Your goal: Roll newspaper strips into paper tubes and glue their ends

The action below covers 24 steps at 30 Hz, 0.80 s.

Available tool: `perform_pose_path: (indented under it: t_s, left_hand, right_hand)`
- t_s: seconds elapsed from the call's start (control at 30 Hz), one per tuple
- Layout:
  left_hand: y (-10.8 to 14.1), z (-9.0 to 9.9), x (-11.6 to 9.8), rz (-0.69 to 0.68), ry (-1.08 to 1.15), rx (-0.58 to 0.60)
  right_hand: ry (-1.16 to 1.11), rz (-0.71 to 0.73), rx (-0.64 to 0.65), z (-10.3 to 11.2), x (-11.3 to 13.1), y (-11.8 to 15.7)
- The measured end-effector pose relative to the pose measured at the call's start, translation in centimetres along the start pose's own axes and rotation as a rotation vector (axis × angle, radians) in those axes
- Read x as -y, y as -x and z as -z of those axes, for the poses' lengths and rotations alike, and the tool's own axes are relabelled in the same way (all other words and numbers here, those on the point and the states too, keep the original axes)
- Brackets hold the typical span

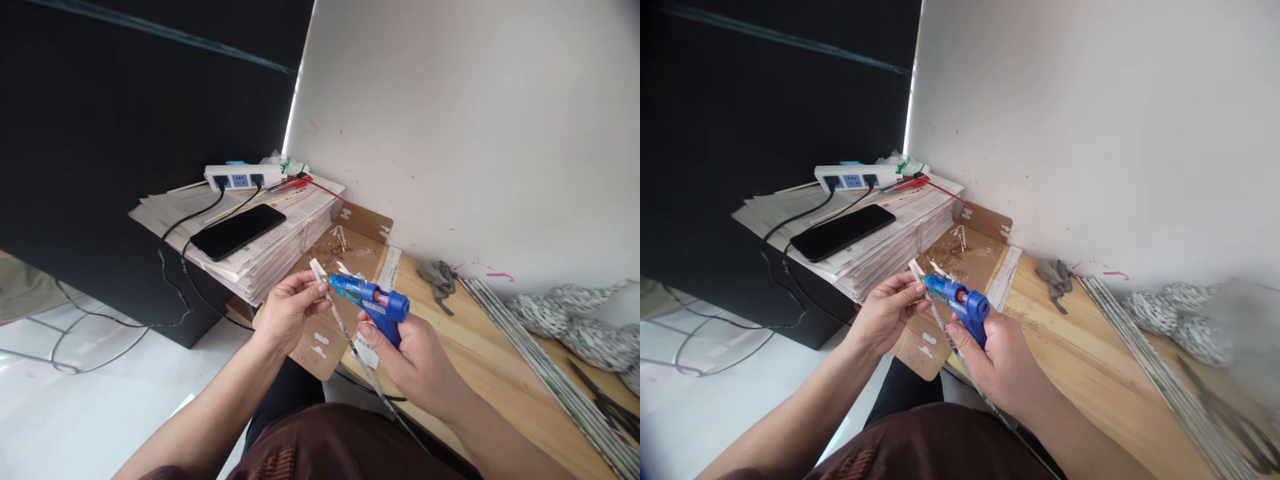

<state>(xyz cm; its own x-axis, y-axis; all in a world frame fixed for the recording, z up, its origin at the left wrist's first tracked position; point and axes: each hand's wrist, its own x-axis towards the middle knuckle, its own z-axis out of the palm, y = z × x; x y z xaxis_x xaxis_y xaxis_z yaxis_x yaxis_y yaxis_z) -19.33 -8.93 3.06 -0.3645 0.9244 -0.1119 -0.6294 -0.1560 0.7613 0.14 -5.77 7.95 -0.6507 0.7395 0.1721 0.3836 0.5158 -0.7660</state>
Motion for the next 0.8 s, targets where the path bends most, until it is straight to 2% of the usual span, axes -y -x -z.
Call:
perform_pose_path:
  t_s: [0.3, 0.8]
  left_hand:
    - [0.12, 0.08, -0.09, 0.002, -0.008, 0.019]
    - [0.11, 0.29, -0.1, 0.005, 0.0, 0.02]
  right_hand:
    - [0.023, 0.01, 0.051, 0.14, 0.63, -0.03]
    - [0.043, 0.018, 0.059, 0.15, 0.6, -0.11]
